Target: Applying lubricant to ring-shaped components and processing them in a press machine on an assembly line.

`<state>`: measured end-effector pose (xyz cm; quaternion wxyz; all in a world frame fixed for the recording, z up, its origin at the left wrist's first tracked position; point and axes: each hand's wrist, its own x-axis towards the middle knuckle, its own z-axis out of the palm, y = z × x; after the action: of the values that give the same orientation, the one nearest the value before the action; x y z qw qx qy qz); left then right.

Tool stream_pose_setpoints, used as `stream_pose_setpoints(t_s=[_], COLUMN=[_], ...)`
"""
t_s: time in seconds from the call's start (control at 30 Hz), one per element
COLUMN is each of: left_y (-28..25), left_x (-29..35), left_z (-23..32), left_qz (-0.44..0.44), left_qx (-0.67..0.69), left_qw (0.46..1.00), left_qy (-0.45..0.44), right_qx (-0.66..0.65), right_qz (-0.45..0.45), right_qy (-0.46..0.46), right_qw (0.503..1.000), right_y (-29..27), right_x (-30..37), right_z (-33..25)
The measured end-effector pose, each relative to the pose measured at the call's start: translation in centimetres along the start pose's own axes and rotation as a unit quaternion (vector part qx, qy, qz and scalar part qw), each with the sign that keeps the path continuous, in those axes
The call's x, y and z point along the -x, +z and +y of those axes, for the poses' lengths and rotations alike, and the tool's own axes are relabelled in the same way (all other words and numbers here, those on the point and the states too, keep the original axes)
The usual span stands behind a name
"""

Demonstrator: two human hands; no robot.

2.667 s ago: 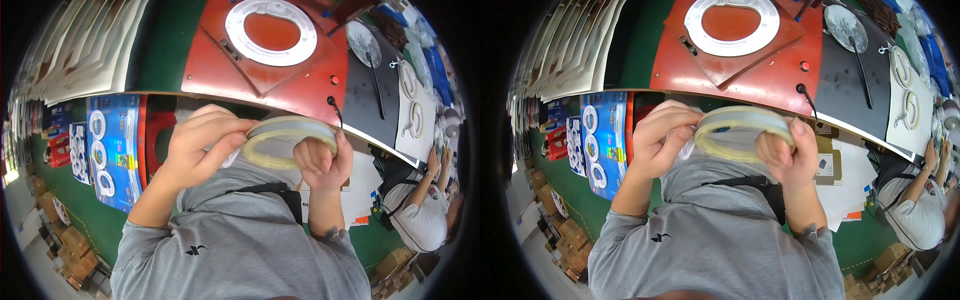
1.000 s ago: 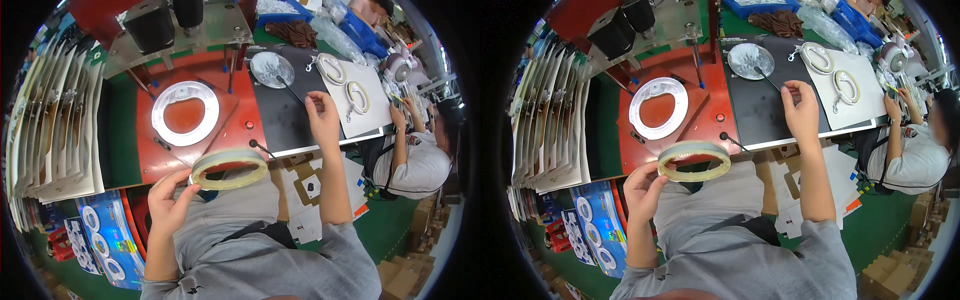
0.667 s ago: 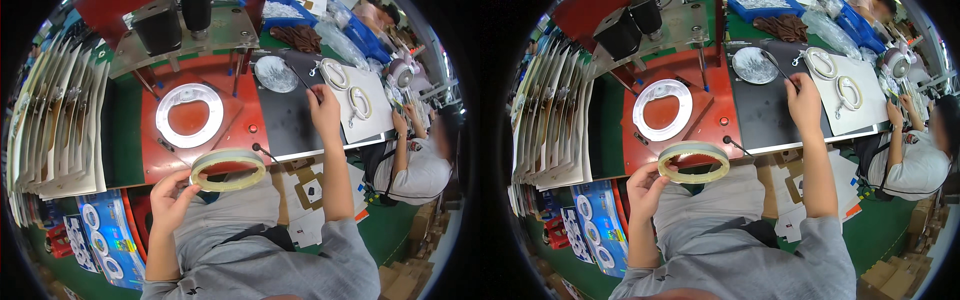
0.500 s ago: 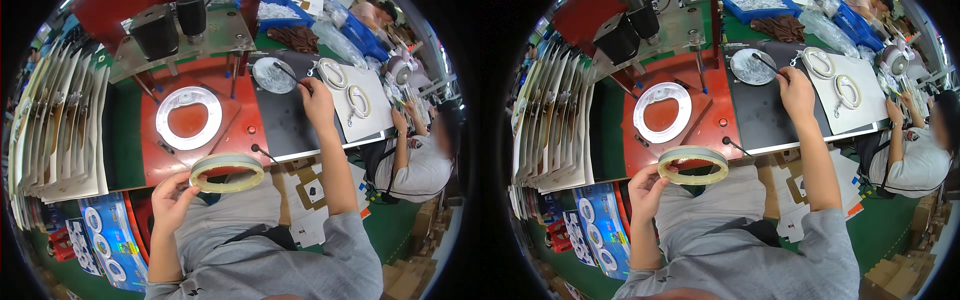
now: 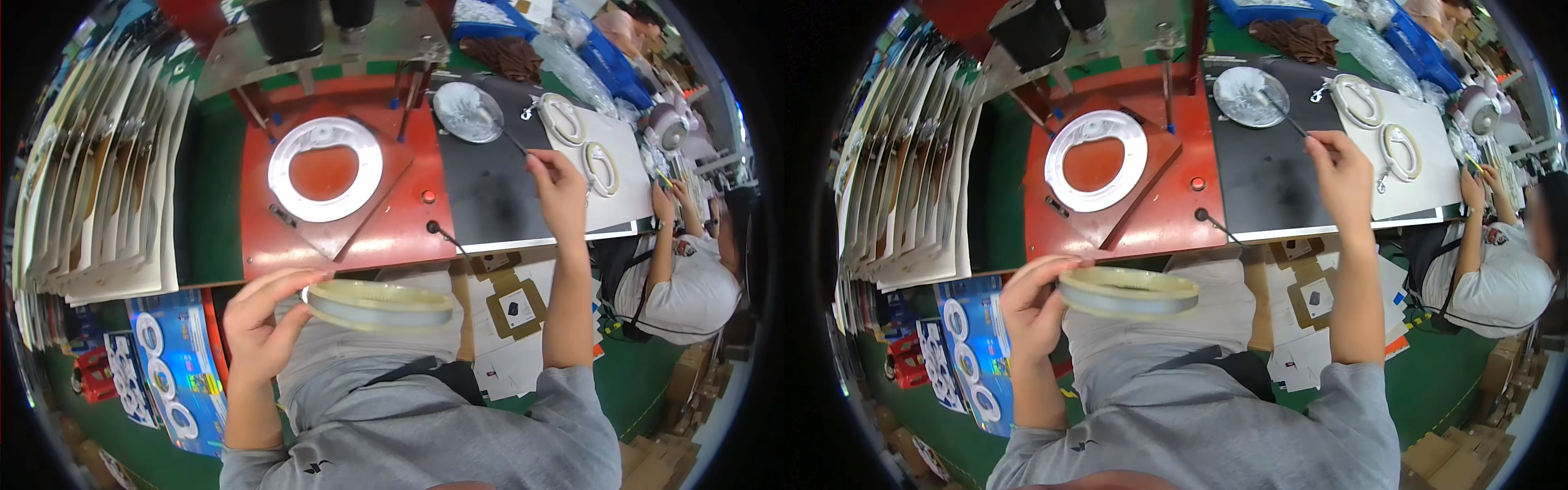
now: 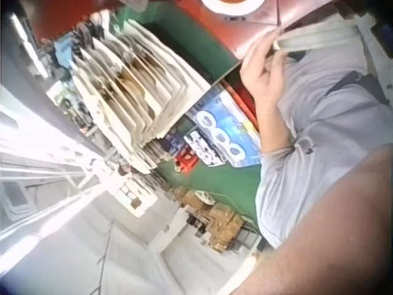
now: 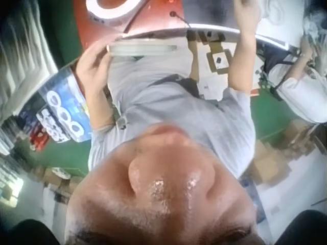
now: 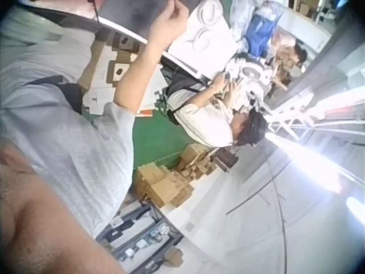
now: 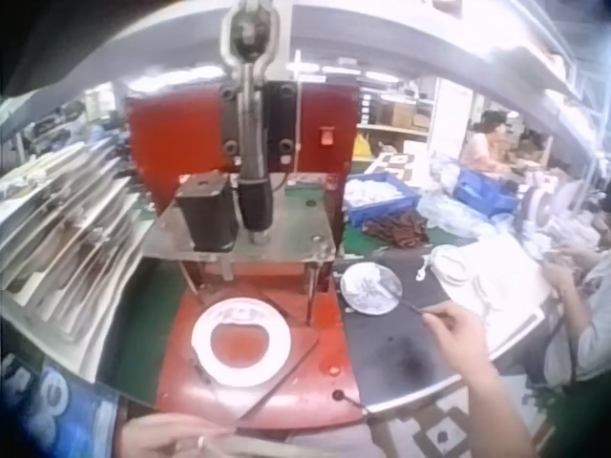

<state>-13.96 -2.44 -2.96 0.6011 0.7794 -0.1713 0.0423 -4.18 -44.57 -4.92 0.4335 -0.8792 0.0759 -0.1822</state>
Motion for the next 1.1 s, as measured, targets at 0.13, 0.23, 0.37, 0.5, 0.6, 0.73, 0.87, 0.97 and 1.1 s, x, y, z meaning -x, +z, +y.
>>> stream_pose_setpoints(t_s=[0.13,0.23,0.37,0.5,0.6,0.73,0.87,0.97,1.1], left_y=[-1.7,-1.9,-1.9,-2.0,-2.4,-1.6,-2.1,-2.2,-2.9], left_x=[-1.8,-2.9,-4.0,-4.5,-3.5,-2.8,-2.3,-1.7,-1.9], left_z=[2.7,3.8,3.9,4.0,3.8,2.6,2.3,2.5,2.8], left_qz=[0.025,0.049,0.049,0.014,0.026,0.077,0.059,0.108,0.035], left_qx=[-0.048,-0.086,-0.1,-0.112,-0.117,-0.033,-0.009,0.001,-0.102], left_qw=[0.993,0.981,0.965,0.955,0.957,0.96,0.963,0.969,0.961], left_qy=[0.104,0.168,0.236,0.273,0.265,0.268,0.265,0.221,0.255], right_qx=[-0.168,-0.285,-0.334,-0.259,-0.202,-0.153,-0.082,0.008,0.137], right_qz=[-0.063,-0.155,-0.242,-0.24,-0.235,-0.269,-0.245,-0.252,-0.276], right_qy=[0.056,0.077,0.025,-0.07,-0.179,-0.256,-0.355,-0.362,-0.358], right_qw=[0.982,0.943,0.911,0.933,0.934,0.916,0.898,0.897,0.881], right_y=[-2.2,-2.8,-2.9,-2.5,-1.2,-0.3,1.2,-1.2,-3.7], right_x=[2.9,5.4,6.9,7.7,7.5,7.0,7.0,7.3,7.9], right_z=[-3.3,-5.0,-7.1,-10.0,-11.9,-13.7,-15.0,-16.6,-18.3])
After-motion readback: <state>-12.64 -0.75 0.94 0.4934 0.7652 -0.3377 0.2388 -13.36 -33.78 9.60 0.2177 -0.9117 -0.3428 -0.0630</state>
